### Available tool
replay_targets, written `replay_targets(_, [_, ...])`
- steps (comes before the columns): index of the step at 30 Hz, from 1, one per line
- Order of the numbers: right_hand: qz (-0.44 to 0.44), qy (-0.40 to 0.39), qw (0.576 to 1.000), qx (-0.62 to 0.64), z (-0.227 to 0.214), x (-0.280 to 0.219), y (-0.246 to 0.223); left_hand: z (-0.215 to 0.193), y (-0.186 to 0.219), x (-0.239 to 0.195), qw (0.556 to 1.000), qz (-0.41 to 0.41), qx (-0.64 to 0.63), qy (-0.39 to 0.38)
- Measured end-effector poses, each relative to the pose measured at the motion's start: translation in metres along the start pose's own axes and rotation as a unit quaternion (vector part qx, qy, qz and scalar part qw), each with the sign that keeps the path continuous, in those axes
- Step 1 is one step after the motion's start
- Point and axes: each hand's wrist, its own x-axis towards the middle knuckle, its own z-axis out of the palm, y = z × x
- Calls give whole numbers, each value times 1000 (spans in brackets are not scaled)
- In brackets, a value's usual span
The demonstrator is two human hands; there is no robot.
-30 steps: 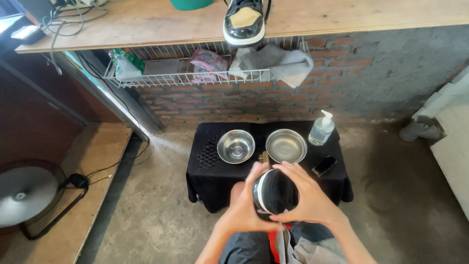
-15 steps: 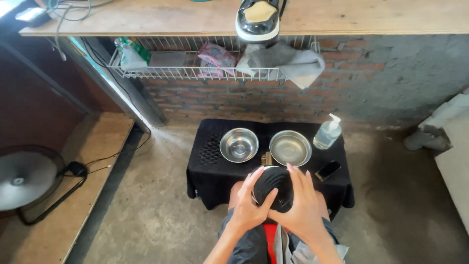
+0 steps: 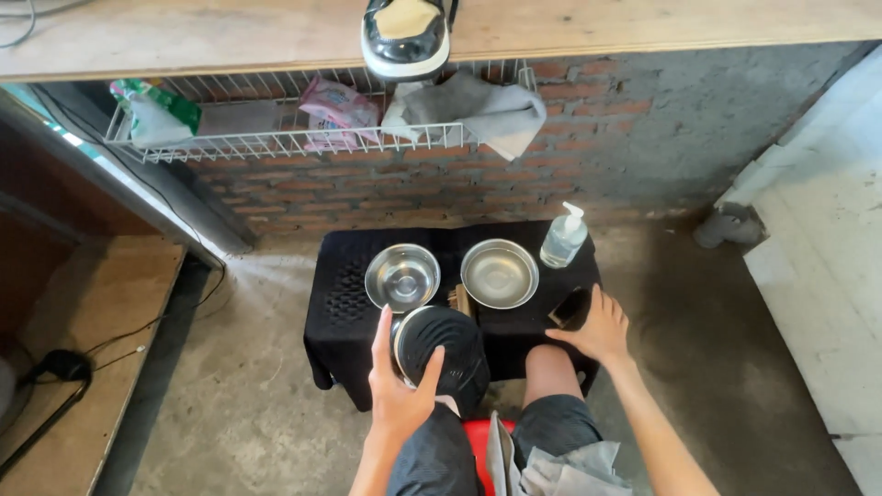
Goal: The person cleans the sole of a black sneaker using a cloth and a brush. They wipe the sole with the cloth, then scrub it with the brush, repeatedly dipping the brush into a bowl of water on a small table.
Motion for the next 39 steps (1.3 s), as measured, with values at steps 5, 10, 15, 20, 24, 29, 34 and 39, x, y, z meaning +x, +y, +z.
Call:
replay_targets(5, [-31,81,990,108,20,-9,13,2,-2,3,999,30,-16,9])
replay_targets(10, [-25,112,974,194,1,-23,-7,6,-3,-1,999,27,-37,1])
replay_targets(15, [-15,51,918,393,-43,-25,-57,7,-4,0,999,22,-28,-14])
replay_targets(20, [-100,-25,954,281,-67,-2,-114,10,-4,1,998,51,-35,-18])
replay_targets(24, [-101,-93,979,149,-48,35,-139,12,-5,0,997,62,-40,0])
replay_targets(29, [-112,-92,986,82,-27,57,-158,10,-5,-1,998,44,-44,-2])
replay_targets(34, [-163,-54,985,8,9,69,-151,13,-9,-5,999,35,-22,-3])
replay_targets(39, [-97,-84,987,100,-39,45,-172,9,-8,-7,999,13,16,-42])
